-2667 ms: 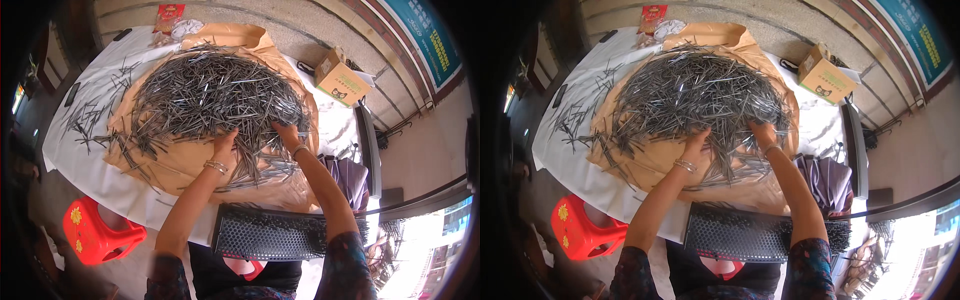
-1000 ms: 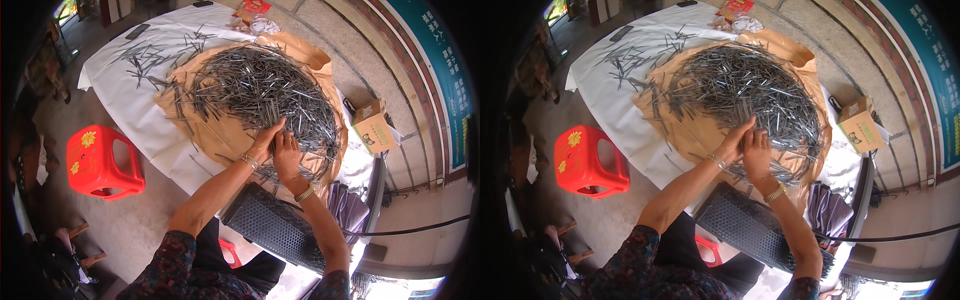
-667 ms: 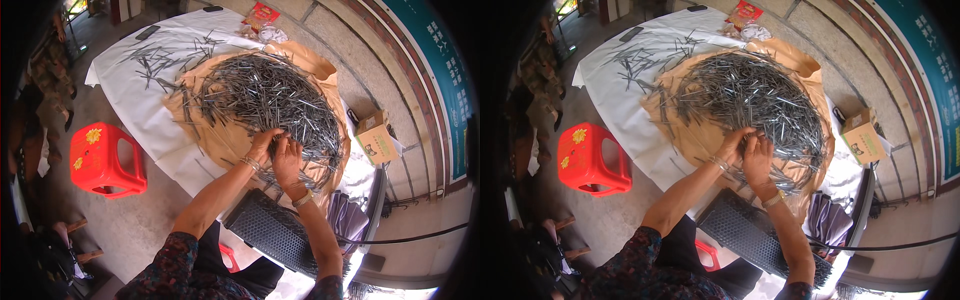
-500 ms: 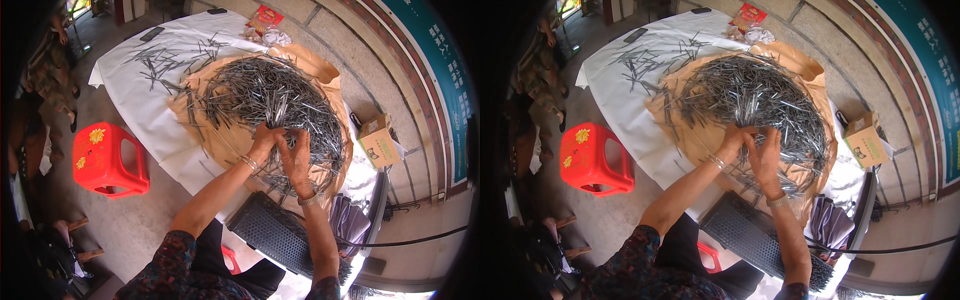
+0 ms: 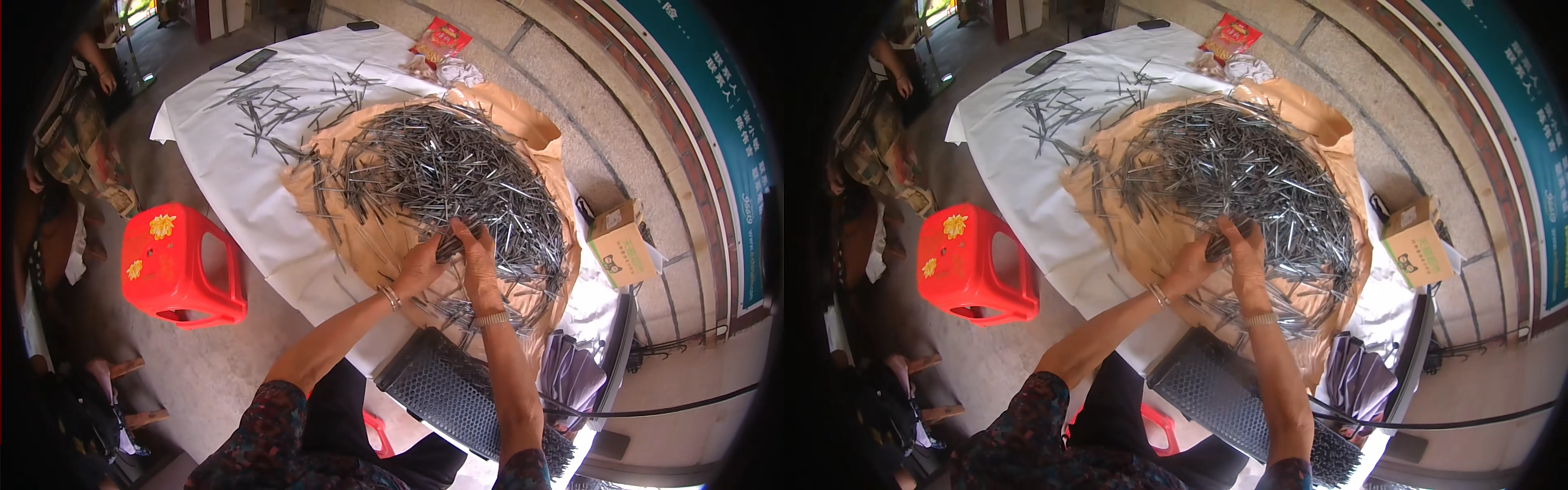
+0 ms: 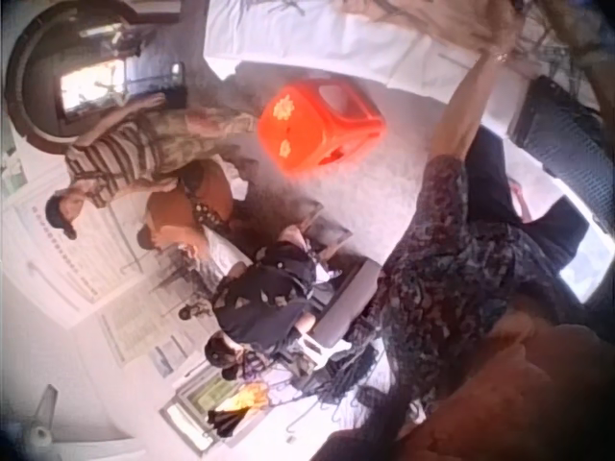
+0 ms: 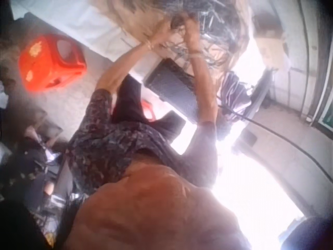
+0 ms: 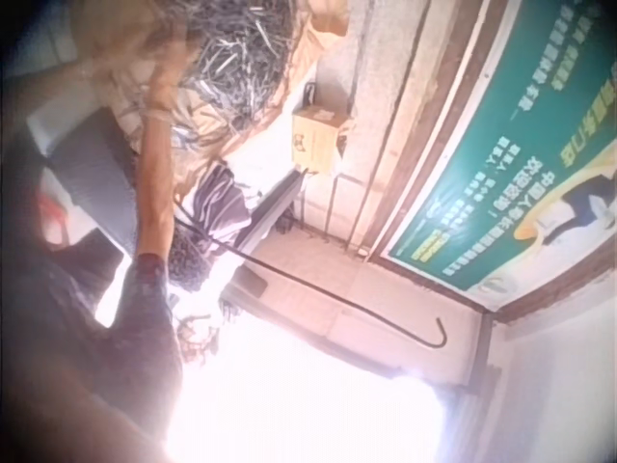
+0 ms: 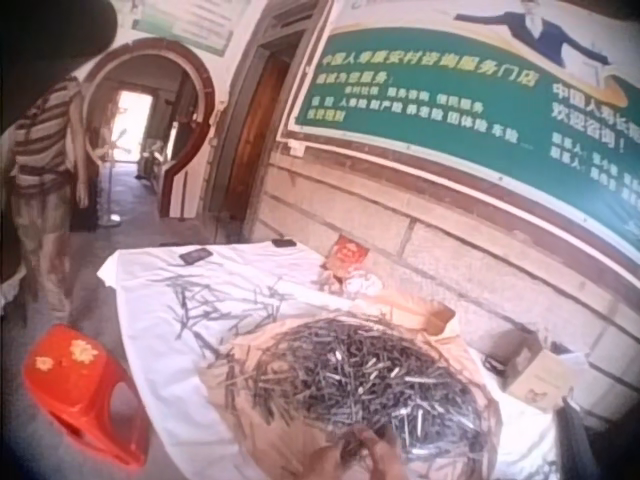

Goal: Inserting thin metal rods into a perforated grid holder on a table.

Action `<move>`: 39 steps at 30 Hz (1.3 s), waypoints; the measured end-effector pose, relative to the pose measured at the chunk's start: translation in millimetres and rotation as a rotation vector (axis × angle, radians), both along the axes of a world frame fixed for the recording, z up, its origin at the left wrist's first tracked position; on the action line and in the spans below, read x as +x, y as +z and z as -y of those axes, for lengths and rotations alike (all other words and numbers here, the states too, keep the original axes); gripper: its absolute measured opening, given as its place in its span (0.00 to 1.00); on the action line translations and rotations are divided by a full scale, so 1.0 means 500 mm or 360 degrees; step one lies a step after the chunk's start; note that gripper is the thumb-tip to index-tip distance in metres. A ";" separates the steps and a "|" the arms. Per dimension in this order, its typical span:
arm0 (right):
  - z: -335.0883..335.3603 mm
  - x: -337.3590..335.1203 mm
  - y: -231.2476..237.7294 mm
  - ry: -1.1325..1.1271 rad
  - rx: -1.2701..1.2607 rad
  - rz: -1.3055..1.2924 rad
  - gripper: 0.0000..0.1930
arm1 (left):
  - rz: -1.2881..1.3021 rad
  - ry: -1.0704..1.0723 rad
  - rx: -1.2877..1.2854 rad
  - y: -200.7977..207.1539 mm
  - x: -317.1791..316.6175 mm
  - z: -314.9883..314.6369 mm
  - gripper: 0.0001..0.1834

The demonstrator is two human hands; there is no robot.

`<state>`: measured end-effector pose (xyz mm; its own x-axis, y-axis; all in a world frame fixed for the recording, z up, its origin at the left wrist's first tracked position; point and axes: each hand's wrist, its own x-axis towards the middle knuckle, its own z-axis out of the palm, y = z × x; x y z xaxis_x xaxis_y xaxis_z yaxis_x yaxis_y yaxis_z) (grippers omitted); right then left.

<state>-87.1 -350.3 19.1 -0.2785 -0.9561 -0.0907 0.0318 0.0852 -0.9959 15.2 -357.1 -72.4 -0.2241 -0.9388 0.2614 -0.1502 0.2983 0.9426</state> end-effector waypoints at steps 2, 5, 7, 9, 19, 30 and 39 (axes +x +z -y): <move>-0.001 -0.012 0.011 0.0154 -0.0259 -0.0010 0.17 | -0.0093 0.0085 -0.0129 0.006 -0.004 0.003 0.29; -0.003 -0.006 0.006 0.0286 0.0031 -0.0082 0.17 | -0.0179 0.0005 -0.0095 -0.001 0.001 0.000 0.31; -0.012 0.006 -0.011 0.0316 0.0036 -0.0228 0.19 | 0.0023 0.0025 0.0256 -0.011 0.004 -0.008 0.34; -0.020 0.016 -0.025 0.0158 0.0021 -0.0380 0.19 | 0.0007 0.0099 0.0209 -0.016 0.005 -0.009 0.35; 0.026 0.011 0.061 -0.0159 -0.0885 -0.0909 0.12 | -0.0124 0.0012 0.0174 -0.013 0.010 -0.019 0.15; 0.023 -0.024 -0.120 0.0143 -0.0431 -0.0805 0.11 | -0.1365 -0.0316 0.1030 0.014 -0.002 -0.002 0.15; -0.012 0.014 0.041 0.0280 -0.0318 -0.0133 0.37 | -0.0610 0.0006 0.0099 0.047 0.026 -0.005 0.20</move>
<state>-80.3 -344.5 39.6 -0.1050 -0.9871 0.1208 -0.0489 -0.1162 -0.9920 28.0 -354.8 -49.0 -0.1180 -0.9562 0.2678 0.2155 0.2386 0.9469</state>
